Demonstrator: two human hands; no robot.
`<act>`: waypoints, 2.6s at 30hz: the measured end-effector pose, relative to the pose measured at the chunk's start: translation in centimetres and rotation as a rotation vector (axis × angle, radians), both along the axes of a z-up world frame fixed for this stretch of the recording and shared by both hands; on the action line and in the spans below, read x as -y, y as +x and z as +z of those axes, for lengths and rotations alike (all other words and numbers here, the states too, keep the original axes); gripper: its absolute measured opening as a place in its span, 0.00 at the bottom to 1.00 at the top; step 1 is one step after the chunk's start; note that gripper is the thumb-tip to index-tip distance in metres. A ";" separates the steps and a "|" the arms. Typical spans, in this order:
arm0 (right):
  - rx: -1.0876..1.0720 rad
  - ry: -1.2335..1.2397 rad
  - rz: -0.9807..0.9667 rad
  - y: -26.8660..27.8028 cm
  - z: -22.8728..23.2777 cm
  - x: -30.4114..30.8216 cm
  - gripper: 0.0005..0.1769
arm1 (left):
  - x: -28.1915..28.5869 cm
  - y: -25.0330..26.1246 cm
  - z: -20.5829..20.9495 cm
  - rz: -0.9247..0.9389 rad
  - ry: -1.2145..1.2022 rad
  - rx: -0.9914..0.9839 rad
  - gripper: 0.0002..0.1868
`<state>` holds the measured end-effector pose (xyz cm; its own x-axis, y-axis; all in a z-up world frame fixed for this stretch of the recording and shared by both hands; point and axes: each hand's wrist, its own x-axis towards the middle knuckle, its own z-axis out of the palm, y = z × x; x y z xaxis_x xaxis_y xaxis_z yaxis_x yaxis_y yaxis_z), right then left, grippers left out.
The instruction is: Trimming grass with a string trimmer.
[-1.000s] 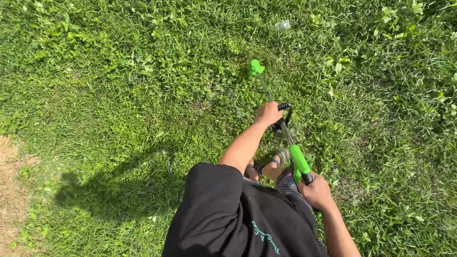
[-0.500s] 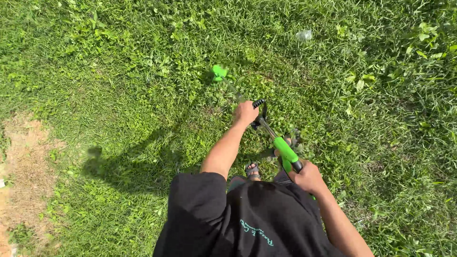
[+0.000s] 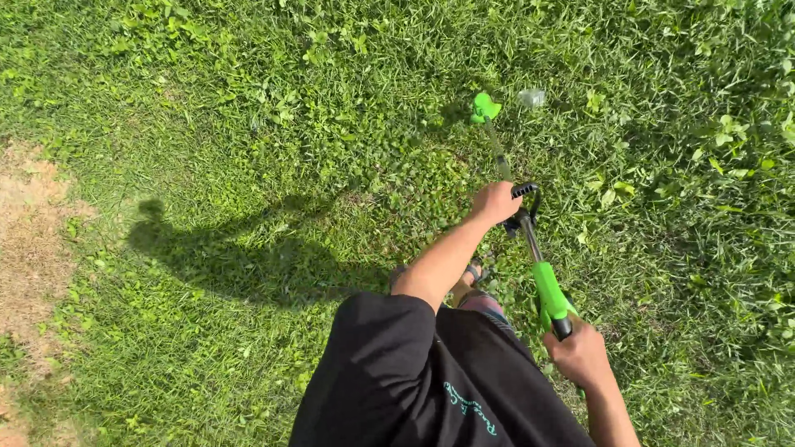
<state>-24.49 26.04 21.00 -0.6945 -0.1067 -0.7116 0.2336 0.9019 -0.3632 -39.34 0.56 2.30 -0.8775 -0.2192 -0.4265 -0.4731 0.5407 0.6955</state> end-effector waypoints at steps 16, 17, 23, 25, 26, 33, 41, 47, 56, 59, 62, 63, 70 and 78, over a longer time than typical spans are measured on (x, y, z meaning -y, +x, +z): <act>-0.098 -0.341 0.373 -12.4 -4.5 16.6 0.14 | 23.2 2.9 -1.0 0.394 -0.076 0.184 0.10; -0.027 -0.354 0.379 -13.2 -4.1 18.5 0.14 | 25.0 3.2 -0.9 0.411 -0.133 0.169 0.10; 0.079 -0.350 0.403 -16.1 -4.8 26.2 0.13 | 33.1 1.3 -0.1 0.449 -0.245 0.203 0.12; 0.036 -0.372 0.397 -17.5 -4.9 27.7 0.13 | 34.6 -1.1 -0.7 0.404 -0.305 0.137 0.12; 0.048 -0.350 0.374 -18.3 -4.8 28.3 0.13 | 35.1 -2.7 0.1 0.365 -0.314 0.177 0.12; -0.014 -0.153 0.111 -19.4 -1.6 28.2 0.19 | 31.9 -13.5 1.5 0.099 -0.147 0.071 0.12; -0.083 0.017 -0.186 -17.3 0.7 26.2 0.20 | 22.6 -23.0 -0.4 -0.237 0.034 0.175 0.17; -0.039 0.072 -0.191 -20.5 0.8 25.1 0.19 | 20.2 -26.3 0.7 -0.240 0.030 0.149 0.16; -0.052 -0.260 -0.056 -29.3 -4.0 25.0 0.18 | 27.5 -29.2 0.0 -0.083 -0.146 0.184 0.11; -0.039 -0.342 -0.036 -31.7 -5.2 24.7 0.19 | 28.9 -30.3 -2.3 -0.053 -0.257 0.220 0.11; -0.003 -0.365 -0.069 -34.0 -4.7 23.6 0.18 | 27.7 -32.3 -1.0 -0.026 -0.276 0.253 0.11; 0.023 -0.360 -0.097 -34.6 -4.1 23.1 0.18 | 26.8 -32.8 0.3 0.000 -0.272 0.286 0.12; 0.014 -0.137 -0.197 -34.2 -3.4 13.9 0.19 | 13.9 -38.0 -1.6 -0.230 -0.169 0.194 0.12; 0.058 0.089 -0.542 -32.1 3.0 7.9 0.22 | -3.2 -42.1 1.1 -0.533 0.029 0.231 0.10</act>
